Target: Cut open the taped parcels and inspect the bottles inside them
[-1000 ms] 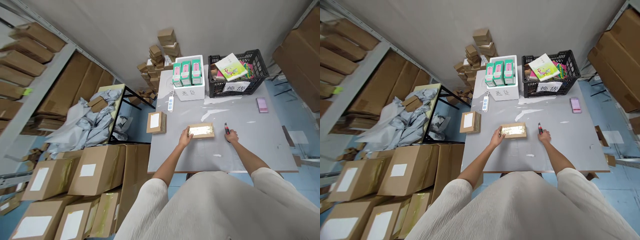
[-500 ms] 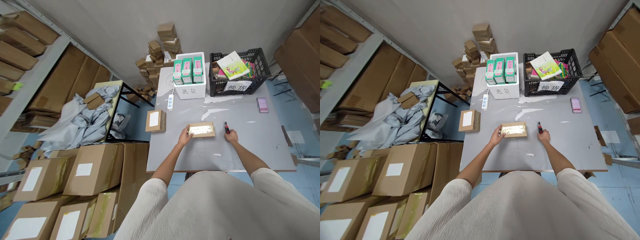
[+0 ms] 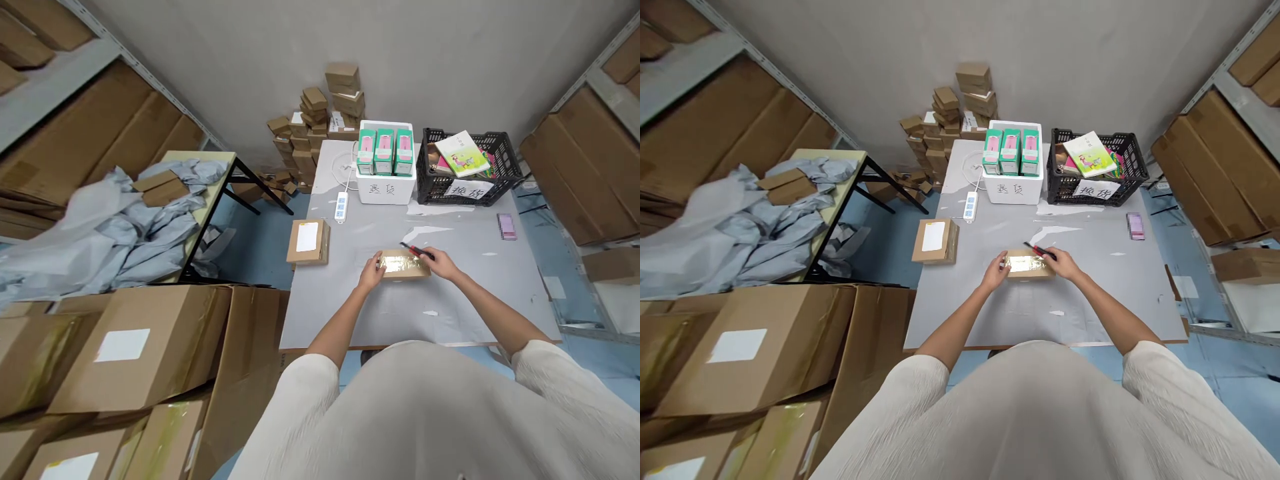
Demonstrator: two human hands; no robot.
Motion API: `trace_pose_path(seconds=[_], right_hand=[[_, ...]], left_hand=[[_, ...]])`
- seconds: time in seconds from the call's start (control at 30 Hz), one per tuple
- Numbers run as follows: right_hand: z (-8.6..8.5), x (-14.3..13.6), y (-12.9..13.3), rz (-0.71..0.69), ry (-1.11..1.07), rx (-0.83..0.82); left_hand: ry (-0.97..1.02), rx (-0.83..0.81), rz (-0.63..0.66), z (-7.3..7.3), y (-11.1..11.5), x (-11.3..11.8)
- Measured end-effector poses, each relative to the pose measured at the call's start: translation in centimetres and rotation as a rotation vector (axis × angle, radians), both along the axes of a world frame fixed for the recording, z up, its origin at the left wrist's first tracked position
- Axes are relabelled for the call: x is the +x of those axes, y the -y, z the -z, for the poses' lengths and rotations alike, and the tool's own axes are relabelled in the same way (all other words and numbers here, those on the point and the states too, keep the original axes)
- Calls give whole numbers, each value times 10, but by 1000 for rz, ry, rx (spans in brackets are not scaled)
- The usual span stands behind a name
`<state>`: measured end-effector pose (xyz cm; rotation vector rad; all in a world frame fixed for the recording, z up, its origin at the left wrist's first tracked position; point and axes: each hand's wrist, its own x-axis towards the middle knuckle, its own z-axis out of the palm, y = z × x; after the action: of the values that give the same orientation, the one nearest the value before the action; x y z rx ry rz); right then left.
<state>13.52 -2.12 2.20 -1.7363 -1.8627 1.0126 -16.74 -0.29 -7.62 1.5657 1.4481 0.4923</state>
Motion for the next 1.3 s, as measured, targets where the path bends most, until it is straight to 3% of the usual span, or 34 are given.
trace_pose_path(seconds=[0.1, 0.2, 0.4, 0.77, 1.3], right_hand=[[-14, -24, -2, -286, 209, 8], [-19, -40, -6, -383, 411, -48], [-23, -55, -13, -373, 576, -61], [-23, -68, -23, -422, 633, -58], [-40, -86, -33, -476, 770, -121]], left_hand=[[37, 12, -18, 3, 2, 4], [46, 10, -25, 3, 3, 7], [41, 1, -20, 1, 0, 9], [45, 9, -12, 3, 1, 10], [36, 17, 6, 1, 0, 8]])
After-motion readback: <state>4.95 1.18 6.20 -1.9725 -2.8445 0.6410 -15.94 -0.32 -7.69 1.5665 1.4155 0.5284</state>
